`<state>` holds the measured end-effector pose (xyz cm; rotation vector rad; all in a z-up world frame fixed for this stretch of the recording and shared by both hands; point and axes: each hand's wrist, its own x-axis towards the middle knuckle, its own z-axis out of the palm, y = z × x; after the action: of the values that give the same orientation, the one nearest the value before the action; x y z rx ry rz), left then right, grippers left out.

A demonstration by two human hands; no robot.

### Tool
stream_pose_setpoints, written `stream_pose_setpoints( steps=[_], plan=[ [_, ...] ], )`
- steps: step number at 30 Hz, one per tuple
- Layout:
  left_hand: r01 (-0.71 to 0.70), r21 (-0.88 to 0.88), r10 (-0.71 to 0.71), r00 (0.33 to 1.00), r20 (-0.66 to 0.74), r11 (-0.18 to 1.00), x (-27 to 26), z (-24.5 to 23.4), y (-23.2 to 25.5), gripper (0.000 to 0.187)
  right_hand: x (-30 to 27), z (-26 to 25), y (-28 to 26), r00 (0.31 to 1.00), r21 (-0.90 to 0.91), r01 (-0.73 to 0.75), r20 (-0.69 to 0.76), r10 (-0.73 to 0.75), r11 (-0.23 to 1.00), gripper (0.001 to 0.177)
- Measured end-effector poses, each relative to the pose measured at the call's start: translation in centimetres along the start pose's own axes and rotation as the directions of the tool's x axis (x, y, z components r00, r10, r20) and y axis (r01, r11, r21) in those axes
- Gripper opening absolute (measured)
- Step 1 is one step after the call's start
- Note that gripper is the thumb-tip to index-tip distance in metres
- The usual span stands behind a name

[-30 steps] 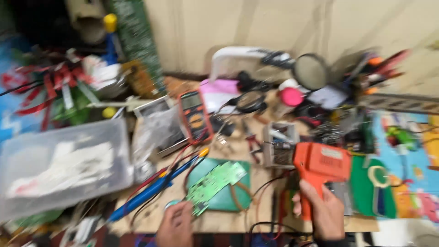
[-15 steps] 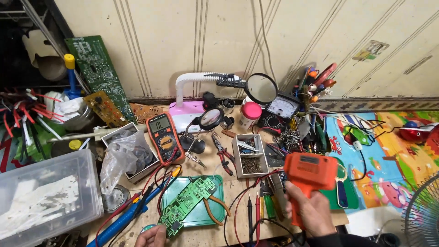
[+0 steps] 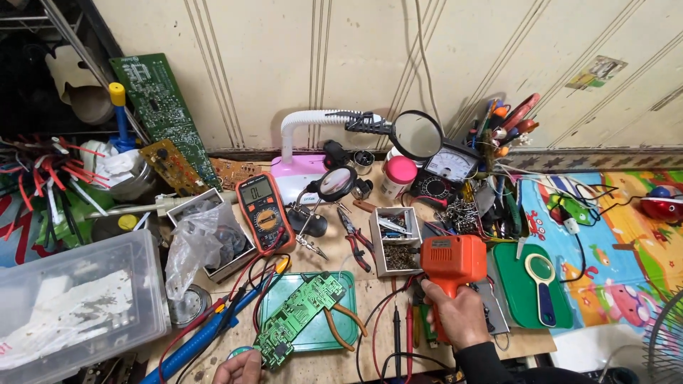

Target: The person holds a green circuit board and uses an orange heat gun to apply hot air to specific components on the board. They rotate the board to access different areas and continue heating the components throughout the clip.

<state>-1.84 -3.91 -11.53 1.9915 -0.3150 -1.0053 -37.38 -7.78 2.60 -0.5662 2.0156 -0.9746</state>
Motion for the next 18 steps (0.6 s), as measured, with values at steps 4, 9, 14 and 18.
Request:
stream_pose_setpoints(
  steps=[4,9,14,18],
  plan=[
    [0.003,-0.014,-0.003,1.0,0.017,1.0,0.9,-0.3,-1.0,0.025,0.4,0.3,0.4,1.0,-0.014,-0.008,-0.006,0.008,1.0,0.033],
    [0.034,-0.051,-0.029,0.995,0.097,0.998,0.0,-0.9,0.3,0.028,0.8,0.8,1.0,1.0,0.01,-0.005,-0.009,0.005,1.0,0.035],
    [0.006,-0.045,-0.002,0.996,0.09,0.999,-0.7,-1.2,0.7,0.028,0.8,1.0,0.9,1.0,0.02,-0.007,-0.025,0.008,1.0,0.033],
    [-0.031,-0.037,0.034,0.996,0.087,0.999,-0.1,-1.1,-0.2,0.029,0.7,1.3,0.7,0.998,-0.006,0.013,-0.062,-0.013,1.0,0.029]
  ],
)
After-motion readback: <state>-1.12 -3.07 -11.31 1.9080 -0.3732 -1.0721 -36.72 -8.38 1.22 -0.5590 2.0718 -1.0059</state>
